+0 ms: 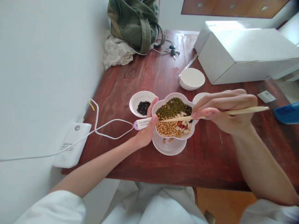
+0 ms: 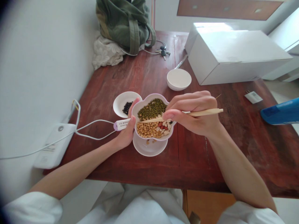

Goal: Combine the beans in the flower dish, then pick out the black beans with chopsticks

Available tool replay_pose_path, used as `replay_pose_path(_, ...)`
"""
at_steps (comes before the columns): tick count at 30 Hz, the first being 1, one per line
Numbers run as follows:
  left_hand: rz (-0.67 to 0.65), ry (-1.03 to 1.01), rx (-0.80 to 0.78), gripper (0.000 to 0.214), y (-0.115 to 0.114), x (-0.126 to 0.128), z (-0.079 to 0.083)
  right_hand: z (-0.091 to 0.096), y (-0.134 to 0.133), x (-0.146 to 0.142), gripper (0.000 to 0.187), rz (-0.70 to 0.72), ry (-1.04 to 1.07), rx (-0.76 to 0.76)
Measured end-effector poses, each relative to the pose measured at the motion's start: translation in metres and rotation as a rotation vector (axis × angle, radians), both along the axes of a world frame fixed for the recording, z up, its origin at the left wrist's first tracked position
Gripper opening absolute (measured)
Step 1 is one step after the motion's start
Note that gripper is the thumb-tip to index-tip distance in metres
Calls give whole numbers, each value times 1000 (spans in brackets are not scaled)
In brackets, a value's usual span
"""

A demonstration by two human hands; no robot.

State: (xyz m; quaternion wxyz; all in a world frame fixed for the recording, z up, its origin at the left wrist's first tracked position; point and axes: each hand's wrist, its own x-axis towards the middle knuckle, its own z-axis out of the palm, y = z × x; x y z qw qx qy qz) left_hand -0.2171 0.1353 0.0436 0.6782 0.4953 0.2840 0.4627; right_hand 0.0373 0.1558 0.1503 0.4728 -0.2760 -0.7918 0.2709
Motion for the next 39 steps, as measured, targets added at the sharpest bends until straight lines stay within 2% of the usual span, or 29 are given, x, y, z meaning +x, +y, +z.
replay_pose_path(13,-12,31,-25,74,0,-2,-1,-4,6,4,17,88,56,-79)
replay_pose_path(19,-15,49,-14,70,0,-3,0,-5,10,3,16,129,89,-23)
replay_pose_path(29,28,46,-18,69,-1,1,1,-4,11,1,20,137,85,-51)
replay_pose_path(39,45,77,-13,69,-1,2,4,6,9,1,24,157,66,1)
